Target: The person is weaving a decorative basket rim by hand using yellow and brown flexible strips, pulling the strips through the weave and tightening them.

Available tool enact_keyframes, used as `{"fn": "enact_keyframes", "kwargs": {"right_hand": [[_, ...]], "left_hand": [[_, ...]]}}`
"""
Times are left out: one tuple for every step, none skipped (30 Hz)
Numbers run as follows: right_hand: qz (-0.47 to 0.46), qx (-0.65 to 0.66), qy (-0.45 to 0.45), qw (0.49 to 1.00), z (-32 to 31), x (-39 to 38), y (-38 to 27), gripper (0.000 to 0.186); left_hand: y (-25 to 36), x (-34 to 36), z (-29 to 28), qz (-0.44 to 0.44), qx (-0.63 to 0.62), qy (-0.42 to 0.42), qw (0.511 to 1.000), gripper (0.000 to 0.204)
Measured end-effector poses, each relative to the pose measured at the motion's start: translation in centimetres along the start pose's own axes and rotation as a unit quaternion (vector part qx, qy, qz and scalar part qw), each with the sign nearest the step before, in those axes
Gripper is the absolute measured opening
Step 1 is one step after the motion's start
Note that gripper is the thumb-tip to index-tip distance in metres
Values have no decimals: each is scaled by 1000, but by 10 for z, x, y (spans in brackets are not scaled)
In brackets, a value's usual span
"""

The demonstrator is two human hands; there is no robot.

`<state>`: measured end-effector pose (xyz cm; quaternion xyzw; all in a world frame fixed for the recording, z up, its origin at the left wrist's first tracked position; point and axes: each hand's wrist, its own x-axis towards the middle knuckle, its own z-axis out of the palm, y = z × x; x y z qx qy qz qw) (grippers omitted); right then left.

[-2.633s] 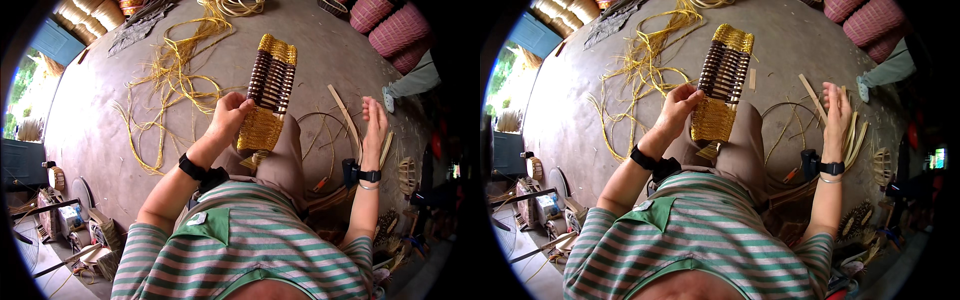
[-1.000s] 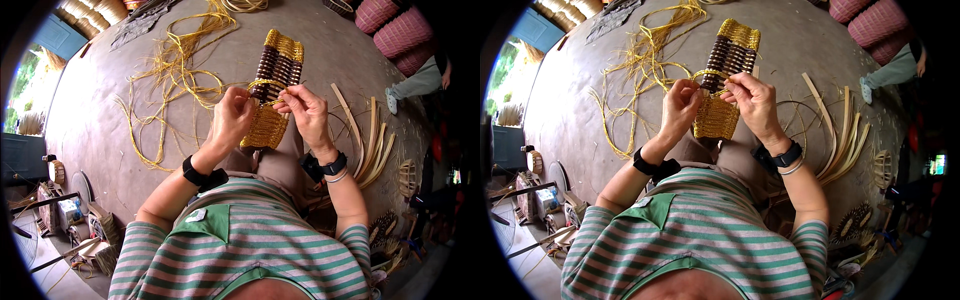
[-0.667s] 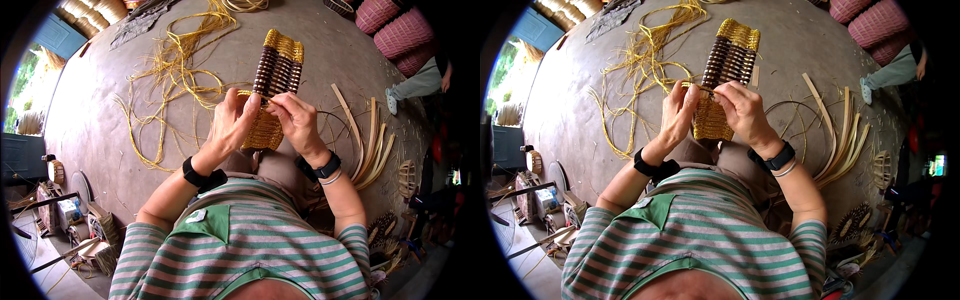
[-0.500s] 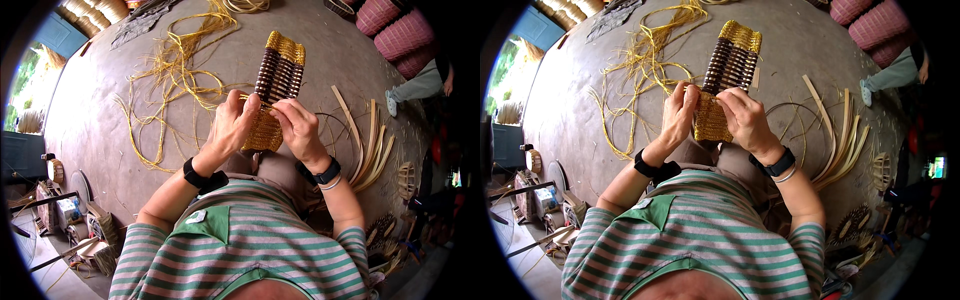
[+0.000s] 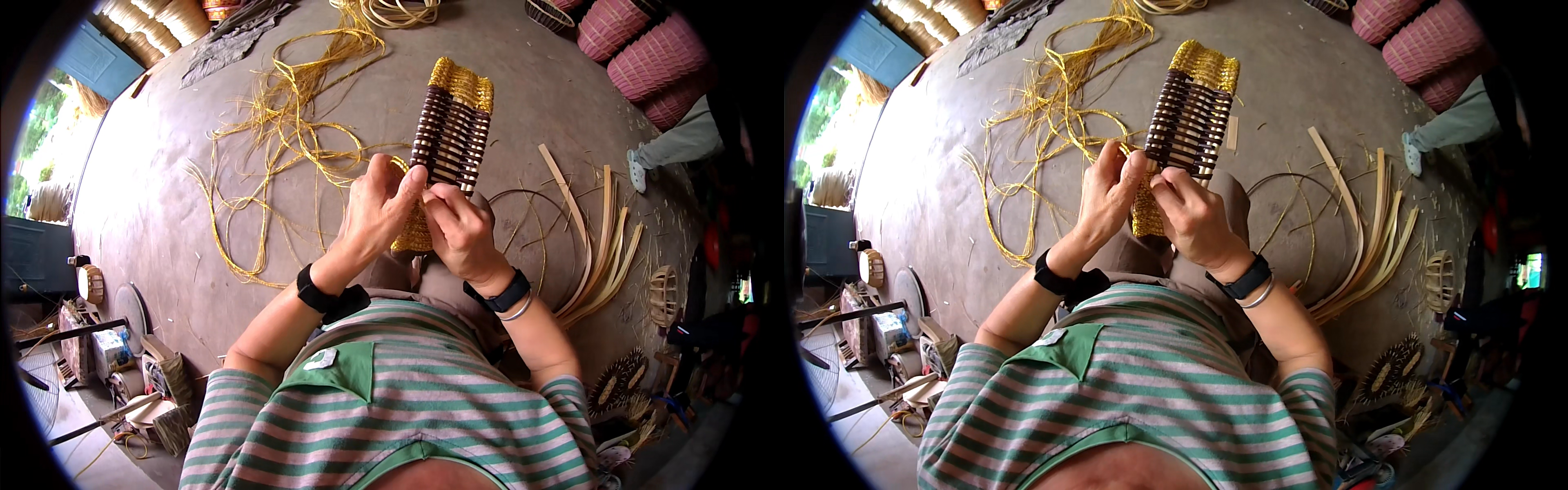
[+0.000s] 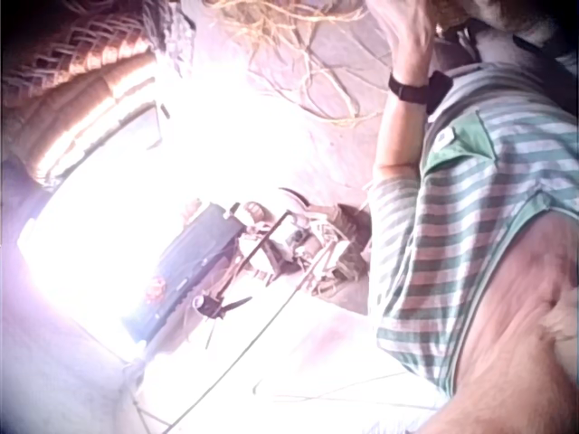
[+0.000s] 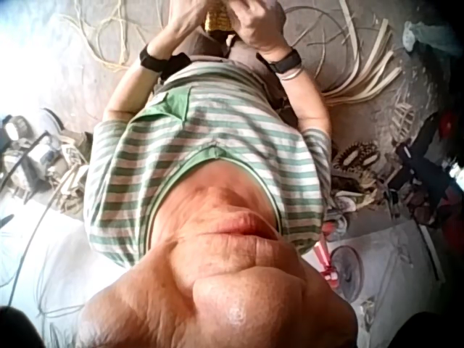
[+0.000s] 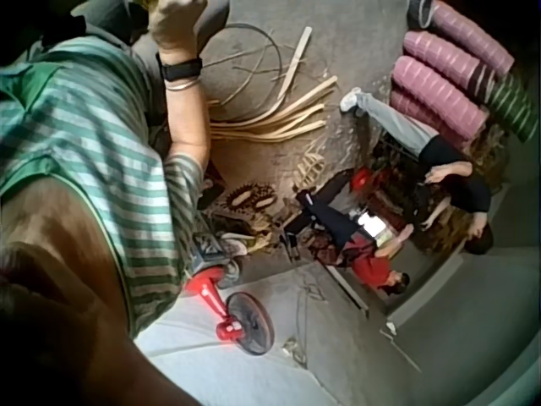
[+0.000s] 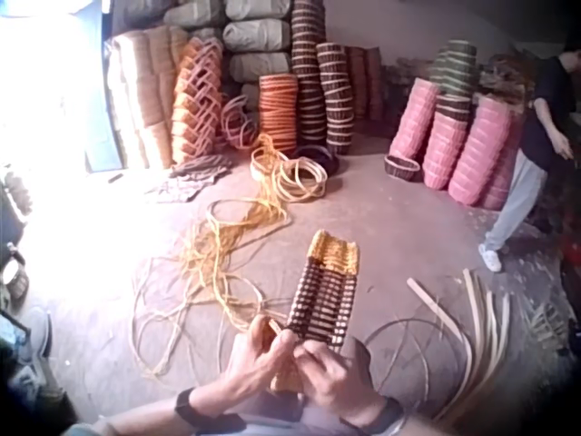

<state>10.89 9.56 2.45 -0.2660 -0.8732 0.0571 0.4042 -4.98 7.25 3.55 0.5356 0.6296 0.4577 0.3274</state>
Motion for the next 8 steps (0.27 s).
{"fn": "enact_keyframes", "kwargs": {"right_hand": [[0, -13, -1, 1000, 2, 1, 0, 20], [-27, -39, 17, 999, 6, 4, 5, 18], [-26, -46, 12, 999, 9, 5, 8, 17], [-26, -52, 7, 998, 10, 4, 12, 16], [-25, -59, 1, 998, 11, 4, 14, 15], [-22, -42, 14, 999, 12, 5, 14, 14], [-17, -33, 11, 999, 12, 4, 15, 14], [-13, -24, 9, 1000, 12, 4, 16, 15]], "left_hand": [[-3, 0, 0, -2, -2, -4, 1000, 41], [-5, 0, 1, 10, -12, 4, 1000, 41], [-6, -1, 3, 22, -21, 12, 999, 40], [-7, 0, 5, 33, -30, 21, 999, 39], [-9, 0, 5, 34, -28, 20, 999, 38], [-11, 0, 5, 34, -27, 18, 999, 38], [-12, 0, 5, 33, -24, 15, 999, 37], [-11, 2, 5, 18, -18, 12, 1000, 38]]}}
